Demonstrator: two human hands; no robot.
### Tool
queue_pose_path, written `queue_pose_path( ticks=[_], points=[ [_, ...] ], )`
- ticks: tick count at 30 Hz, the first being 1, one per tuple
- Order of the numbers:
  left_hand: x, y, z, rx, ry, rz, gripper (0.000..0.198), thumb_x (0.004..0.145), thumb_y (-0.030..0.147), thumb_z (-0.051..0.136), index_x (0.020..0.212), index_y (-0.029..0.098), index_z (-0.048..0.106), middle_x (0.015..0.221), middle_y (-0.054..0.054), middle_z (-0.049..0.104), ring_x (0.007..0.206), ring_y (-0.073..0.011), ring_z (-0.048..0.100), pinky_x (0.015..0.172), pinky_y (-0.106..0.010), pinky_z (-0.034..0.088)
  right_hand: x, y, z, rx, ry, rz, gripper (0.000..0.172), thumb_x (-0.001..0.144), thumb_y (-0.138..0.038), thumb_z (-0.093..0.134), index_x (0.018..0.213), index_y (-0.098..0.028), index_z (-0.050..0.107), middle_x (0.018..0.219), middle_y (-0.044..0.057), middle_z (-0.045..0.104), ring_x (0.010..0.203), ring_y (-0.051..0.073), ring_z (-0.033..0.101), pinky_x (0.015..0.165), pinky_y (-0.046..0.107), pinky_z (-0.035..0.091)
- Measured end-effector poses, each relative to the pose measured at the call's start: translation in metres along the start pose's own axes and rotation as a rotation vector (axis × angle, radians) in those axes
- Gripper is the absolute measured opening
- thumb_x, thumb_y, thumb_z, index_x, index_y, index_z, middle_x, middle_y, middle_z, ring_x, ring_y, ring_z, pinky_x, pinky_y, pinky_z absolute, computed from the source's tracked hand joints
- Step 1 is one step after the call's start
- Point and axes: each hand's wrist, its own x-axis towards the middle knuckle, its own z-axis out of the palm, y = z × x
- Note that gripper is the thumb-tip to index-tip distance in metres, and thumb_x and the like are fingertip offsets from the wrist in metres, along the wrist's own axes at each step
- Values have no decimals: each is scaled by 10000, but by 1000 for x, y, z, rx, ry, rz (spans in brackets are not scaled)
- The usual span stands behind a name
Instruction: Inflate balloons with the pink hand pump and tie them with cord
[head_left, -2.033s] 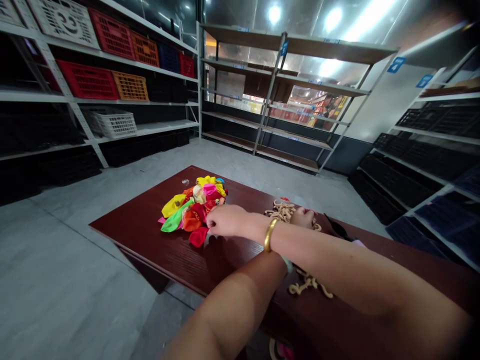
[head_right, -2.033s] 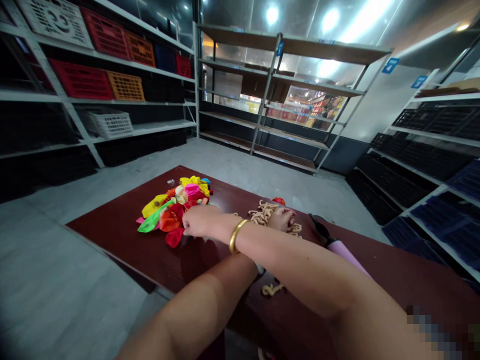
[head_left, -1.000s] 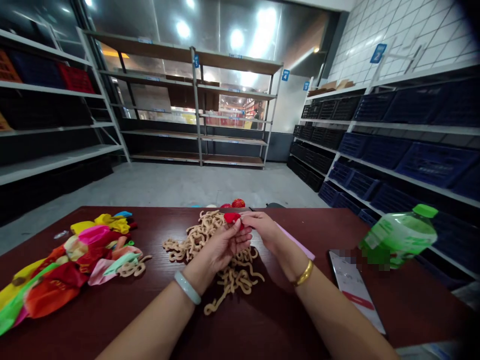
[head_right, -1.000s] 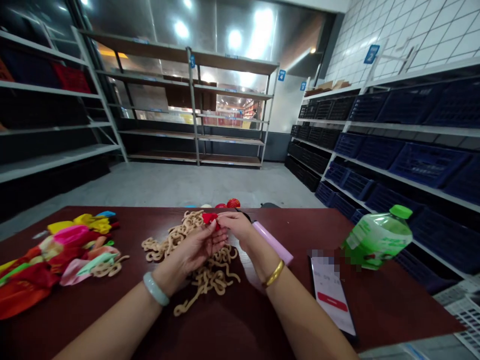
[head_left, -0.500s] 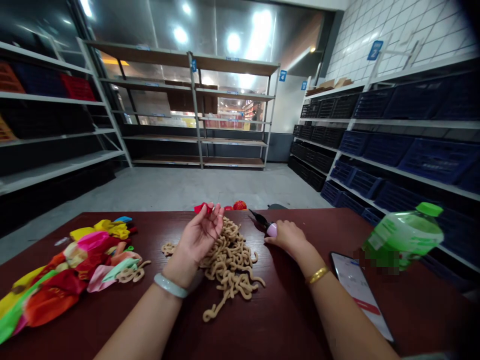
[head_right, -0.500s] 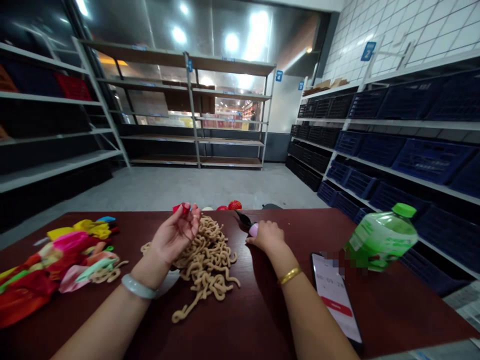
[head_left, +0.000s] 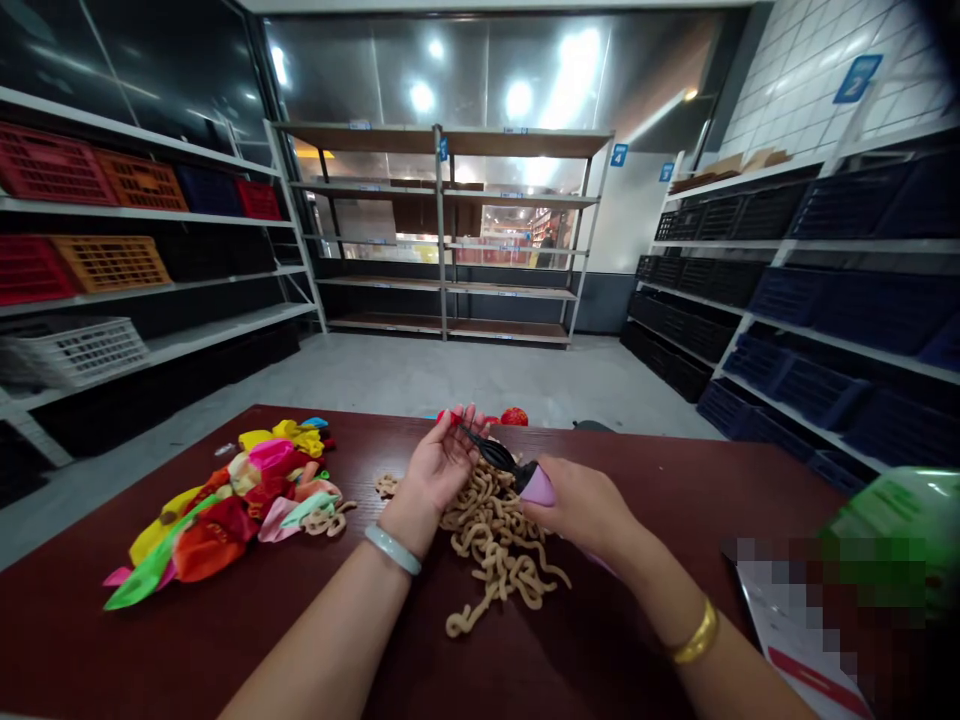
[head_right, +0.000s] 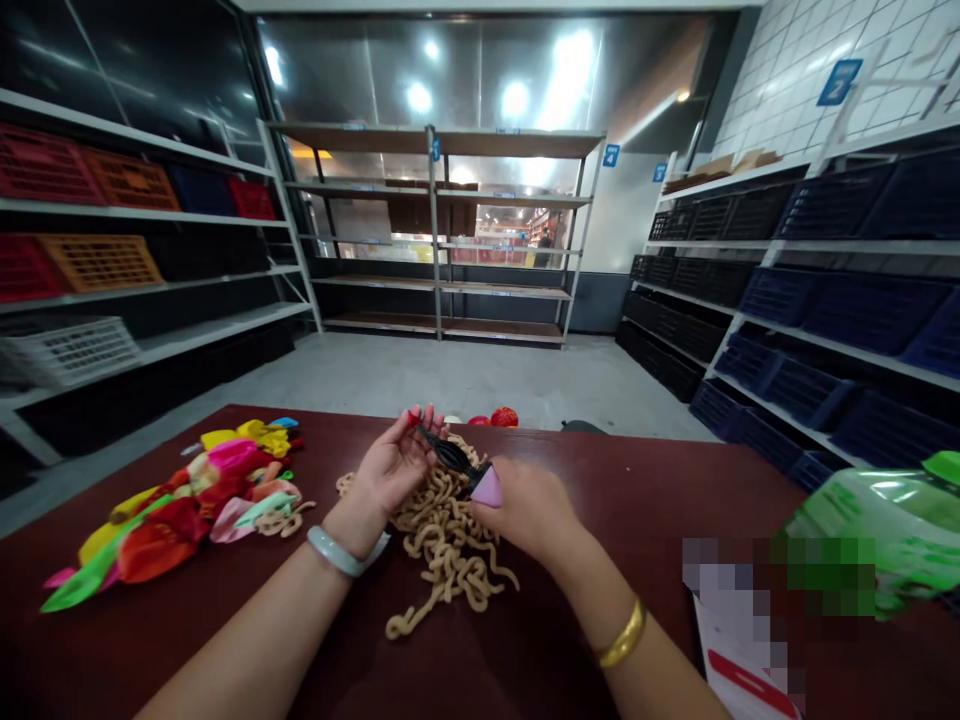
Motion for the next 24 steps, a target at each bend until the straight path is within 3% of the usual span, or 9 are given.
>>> queue_pose_path(
  ticks=[7,13,24],
  points=[
    [-2,-6,1,135,-43,15,151,909,209,561,825,129,657,902,-72,720,852,-180,695,821,-305,548,1,5,3,30,36,4,304,741,-465,639,926,-226,607,890,52,705,781,236,637,584,294,327],
    [-5,-15,0,234,-144,104,93,830,217,681,862,134,656,881,-60,706,851,-174,687,840,-304,538,1,3,-2,86,-29,43,332,751,-500,641,928,-221,616,915,61,704,827,252,640,620,298,352],
    [-13,-34,6,586,-141,217,252,754,338,751,864,116,710,892,-93,723,830,-182,681,767,-258,500,2,4,-11,278,-63,90,353,736,-458,679,992,-216,650,958,76,709,853,257,627,687,308,383]
  ],
)
